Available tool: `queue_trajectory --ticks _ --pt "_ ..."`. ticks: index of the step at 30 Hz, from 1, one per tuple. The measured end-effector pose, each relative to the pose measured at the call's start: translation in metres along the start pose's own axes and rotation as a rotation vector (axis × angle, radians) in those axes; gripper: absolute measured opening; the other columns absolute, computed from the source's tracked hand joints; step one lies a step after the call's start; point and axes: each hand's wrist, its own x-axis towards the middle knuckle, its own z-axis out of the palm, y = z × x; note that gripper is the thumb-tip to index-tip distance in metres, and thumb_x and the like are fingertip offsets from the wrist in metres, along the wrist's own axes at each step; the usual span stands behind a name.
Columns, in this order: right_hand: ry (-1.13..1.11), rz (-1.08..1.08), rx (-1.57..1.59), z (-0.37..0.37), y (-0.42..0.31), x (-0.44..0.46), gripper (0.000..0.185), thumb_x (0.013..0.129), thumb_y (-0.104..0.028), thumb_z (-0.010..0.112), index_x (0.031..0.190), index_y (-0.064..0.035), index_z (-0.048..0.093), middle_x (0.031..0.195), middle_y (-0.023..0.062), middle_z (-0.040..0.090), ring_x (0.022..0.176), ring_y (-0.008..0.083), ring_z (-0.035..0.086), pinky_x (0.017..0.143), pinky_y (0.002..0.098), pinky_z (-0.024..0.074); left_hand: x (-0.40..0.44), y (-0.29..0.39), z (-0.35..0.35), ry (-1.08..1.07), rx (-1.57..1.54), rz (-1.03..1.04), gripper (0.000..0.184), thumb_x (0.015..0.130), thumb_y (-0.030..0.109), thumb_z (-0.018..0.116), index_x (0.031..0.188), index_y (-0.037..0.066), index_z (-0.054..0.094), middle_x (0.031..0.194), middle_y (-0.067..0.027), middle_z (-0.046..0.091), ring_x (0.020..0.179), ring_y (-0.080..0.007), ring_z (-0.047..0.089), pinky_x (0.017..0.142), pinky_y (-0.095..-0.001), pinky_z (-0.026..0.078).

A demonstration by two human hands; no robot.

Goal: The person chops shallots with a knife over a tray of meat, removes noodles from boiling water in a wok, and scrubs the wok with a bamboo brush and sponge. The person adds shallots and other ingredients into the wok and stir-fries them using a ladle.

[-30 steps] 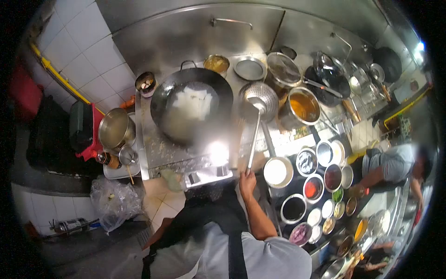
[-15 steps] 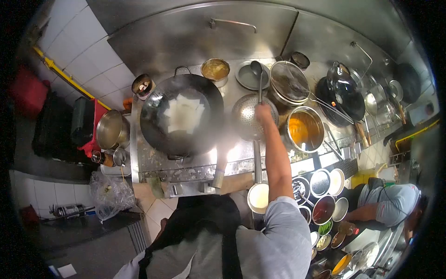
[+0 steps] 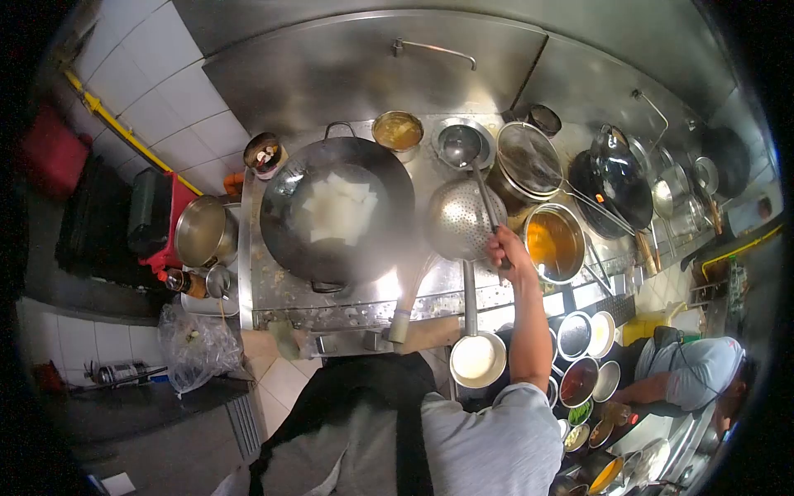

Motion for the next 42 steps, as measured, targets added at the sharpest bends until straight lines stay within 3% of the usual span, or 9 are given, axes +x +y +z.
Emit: queue_trajectory --ticks 8,11,14,17,23,32,36,40,42 --pt "0.292 -0.852 -1.409 -0.025 0.005 0.098 0.054 0.084 -0.007 0.050 0.137 0.0020 0.043 0.067 0.0038 0.051 0.045 0.0199 0.047 0.040 0.0348 0.0401 0.012 0.004 -0.009 0.064 0.285 0.229 0.016 0.070 0.027 0.074 0.073 0.010 0.073 0.071 -0.0112 0.068 0.070 -0.0263 0.067 0.063 -0.0424 0.053" --pt "0.445 -0.465 -1.174 0.029 -0.007 0.108 0.034 0.084 -0.007 0.048 0.115 0.0054 0.056 0.061 0.0036 0.049 0.045 0.0182 0.049 0.042 0.0329 0.0426 0.017 0.012 -0.021 0.162 0.502 0.414 0.016 0.070 0.028 0.074 0.073 0.012 0.073 0.072 -0.0110 0.069 0.071 -0.0274 0.068 0.063 -0.0428 0.053" --pt "-0.044 0.226 0.332 0.024 -0.036 0.147 0.022 0.091 -0.011 0.042 0.069 -0.0112 0.041 0.055 0.0003 0.043 0.041 0.0099 0.044 0.039 0.0217 0.0421 0.020 -0.009 -0.017 0.178 0.123 0.254 0.017 0.070 0.030 0.072 0.073 0.013 0.074 0.074 -0.0105 0.069 0.071 -0.0305 0.067 0.063 -0.0441 0.052" --pt "-0.234 0.173 0.658 0.067 -0.044 0.121 0.022 0.092 -0.010 0.040 0.069 -0.0086 0.041 0.055 -0.0009 0.042 0.041 0.0074 0.044 0.037 0.0187 0.0416 0.012 -0.011 -0.011 0.172 0.085 0.228 0.018 0.071 0.032 0.070 0.074 0.014 0.074 0.074 -0.0099 0.070 0.071 -0.0322 0.067 0.062 -0.0448 0.052" --pt "-0.099 0.176 0.293 0.109 -0.060 0.109 0.020 0.091 -0.009 0.041 0.070 -0.0090 0.041 0.057 -0.0008 0.045 0.040 0.0070 0.042 0.037 0.0212 0.0400 -0.010 -0.012 0.003 0.063 0.229 0.088 0.018 0.072 0.032 0.068 0.074 0.015 0.074 0.073 -0.0092 0.070 0.070 -0.0305 0.068 0.061 -0.0441 0.052" --pt "0.347 -0.729 -1.170 0.027 -0.025 0.186 0.019 0.084 -0.008 0.049 0.096 0.0057 0.055 0.062 0.0115 0.054 0.043 0.0210 0.052 0.036 0.0362 0.0394 -0.022 -0.012 0.019 0.053 0.229 0.038 0.016 0.071 0.031 0.067 0.072 0.017 0.074 0.072 -0.0084 0.070 0.069 -0.0283 0.069 0.060 -0.0432 0.052" --pt "0.354 -0.312 -0.878 0.054 -0.009 0.158 0.014 0.085 -0.010 0.047 0.073 -0.0048 0.051 0.053 0.0083 0.048 0.038 0.0229 0.047 0.035 0.0362 0.0380 -0.030 -0.013 0.027 0.067 0.264 0.031 0.016 0.071 0.031 0.066 0.071 0.018 0.074 0.071 -0.0080 0.070 0.069 -0.0273 0.069 0.060 -0.0428 0.052" --pt "-0.157 0.257 0.466 0.048 -0.047 0.163 0.014 0.083 -0.003 0.051 0.069 -0.0053 0.046 0.057 -0.0004 0.045 0.044 0.0080 0.045 0.041 0.0179 0.0423 -0.028 -0.008 0.024 -0.007 0.389 0.041 0.013 0.069 0.031 0.068 0.070 0.019 0.074 0.070 -0.0072 0.069 0.069 -0.0264 0.069 0.060 -0.0413 0.053" --pt "-0.229 0.248 0.498 0.052 -0.062 0.167 0.016 0.083 0.001 0.045 0.068 -0.0052 0.044 0.057 -0.0004 0.044 0.044 0.0097 0.046 0.041 0.0202 0.0458 -0.029 -0.011 0.032 0.093 0.408 0.059 0.014 0.072 0.028 0.067 0.071 0.017 0.074 0.071 -0.0080 0.070 0.072 -0.0268 0.070 0.063 -0.0416 0.054"
